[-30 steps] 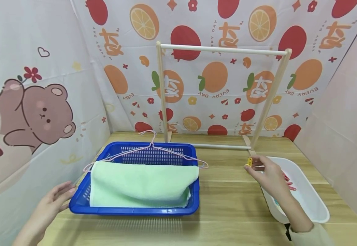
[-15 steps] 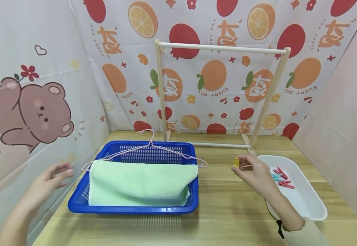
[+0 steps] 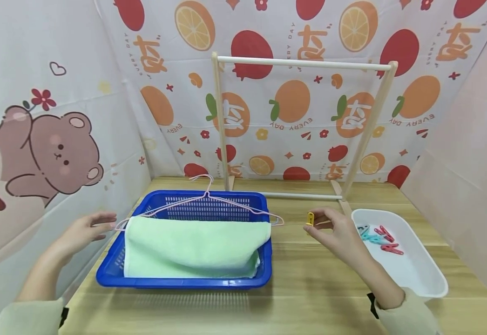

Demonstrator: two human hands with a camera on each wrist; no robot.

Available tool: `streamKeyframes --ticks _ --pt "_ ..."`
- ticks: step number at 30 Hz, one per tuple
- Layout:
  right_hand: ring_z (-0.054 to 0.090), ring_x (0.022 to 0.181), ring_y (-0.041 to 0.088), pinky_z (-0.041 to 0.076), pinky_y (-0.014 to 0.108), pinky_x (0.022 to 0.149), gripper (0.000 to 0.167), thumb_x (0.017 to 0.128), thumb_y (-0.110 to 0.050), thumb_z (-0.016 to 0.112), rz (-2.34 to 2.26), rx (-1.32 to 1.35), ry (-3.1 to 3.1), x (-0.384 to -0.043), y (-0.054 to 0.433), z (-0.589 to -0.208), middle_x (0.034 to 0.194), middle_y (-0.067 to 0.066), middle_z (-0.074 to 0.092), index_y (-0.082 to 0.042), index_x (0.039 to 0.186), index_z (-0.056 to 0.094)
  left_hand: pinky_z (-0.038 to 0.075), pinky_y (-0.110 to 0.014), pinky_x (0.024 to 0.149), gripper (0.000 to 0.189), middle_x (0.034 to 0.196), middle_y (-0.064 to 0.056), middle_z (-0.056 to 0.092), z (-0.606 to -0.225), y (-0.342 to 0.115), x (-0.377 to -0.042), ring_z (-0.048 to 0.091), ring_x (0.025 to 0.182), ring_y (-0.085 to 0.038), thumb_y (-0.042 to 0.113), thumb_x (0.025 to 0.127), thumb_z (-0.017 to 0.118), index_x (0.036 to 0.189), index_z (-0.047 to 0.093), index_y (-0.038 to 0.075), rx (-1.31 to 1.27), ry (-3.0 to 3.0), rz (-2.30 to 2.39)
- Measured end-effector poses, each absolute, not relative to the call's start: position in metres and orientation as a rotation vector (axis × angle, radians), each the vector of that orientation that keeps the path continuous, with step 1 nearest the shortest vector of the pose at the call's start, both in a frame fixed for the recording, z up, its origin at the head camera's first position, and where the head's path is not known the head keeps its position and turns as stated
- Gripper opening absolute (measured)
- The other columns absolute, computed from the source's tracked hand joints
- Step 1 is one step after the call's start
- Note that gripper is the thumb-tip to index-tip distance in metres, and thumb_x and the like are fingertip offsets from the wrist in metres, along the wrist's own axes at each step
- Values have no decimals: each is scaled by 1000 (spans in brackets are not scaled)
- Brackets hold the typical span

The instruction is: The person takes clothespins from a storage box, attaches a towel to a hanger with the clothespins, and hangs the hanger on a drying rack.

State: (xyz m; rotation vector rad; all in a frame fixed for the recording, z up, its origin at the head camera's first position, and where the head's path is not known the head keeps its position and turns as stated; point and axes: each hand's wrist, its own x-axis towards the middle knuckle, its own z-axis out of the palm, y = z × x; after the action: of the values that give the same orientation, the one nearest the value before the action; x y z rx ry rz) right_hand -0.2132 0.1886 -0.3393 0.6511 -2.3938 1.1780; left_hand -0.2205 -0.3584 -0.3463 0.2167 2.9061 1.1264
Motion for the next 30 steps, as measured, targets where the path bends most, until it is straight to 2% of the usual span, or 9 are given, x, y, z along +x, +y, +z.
streamKeyframes --ticks 6,10,15,19,21,24,30 --pt "61 76 12 53 24 68 29 74 -3 76 1179 678 -2356 -214 185 -340 84 0 62 0 99 61 52 -30 76 48 120 -35 47 -352 -355 -232 58 97 -23 17 96 51 124 39 -20 241 2860 1155" --pt "62 76 12 53 23 67 30 74 -3 76 1169 687 -2358 -213 185 -340 84 0 62 -1 99 61 53 -34 75 46 114 -34 51 -354 -352 -236 59 94 -31 14 95 52 121 40 -22 255 2863 1145" --pt "62 75 12 53 23 67 30 74 -2 76 1185 678 -2367 -211 185 -341 84 1 62 1 100 61 52 -37 74 43 109 -33 53 -356 -352 -238 59 90 -32 10 93 53 118 42 -22 217 2893 1124" --pt "62 74 11 53 23 67 30 74 -3 76 1181 671 -2368 -211 184 -344 83 0 62 0 100 61 52 -34 67 31 96 -26 57 -359 -356 -239 60 80 -26 7 92 53 108 48 -20 141 2927 1136" --pt "62 74 11 53 23 67 30 74 -3 76 1178 672 -2369 -212 185 -345 83 0 62 1 100 61 50 -28 61 25 90 -19 59 -359 -357 -240 58 74 -19 5 90 53 102 51 -18 115 2946 1137" --pt "62 74 11 53 23 67 30 74 -4 76 1177 671 -2372 -212 185 -346 83 0 62 1 100 61 50 -25 59 23 86 -13 59 -359 -357 -240 56 70 -14 4 90 52 99 53 -17 98 2948 1129" --pt "62 74 10 53 23 67 30 74 -6 77 1152 646 -2395 -210 185 -345 84 0 62 -2 100 61 50 -25 62 31 91 -17 59 -358 -359 -242 57 73 -14 9 94 51 105 53 -19 107 2928 1119"
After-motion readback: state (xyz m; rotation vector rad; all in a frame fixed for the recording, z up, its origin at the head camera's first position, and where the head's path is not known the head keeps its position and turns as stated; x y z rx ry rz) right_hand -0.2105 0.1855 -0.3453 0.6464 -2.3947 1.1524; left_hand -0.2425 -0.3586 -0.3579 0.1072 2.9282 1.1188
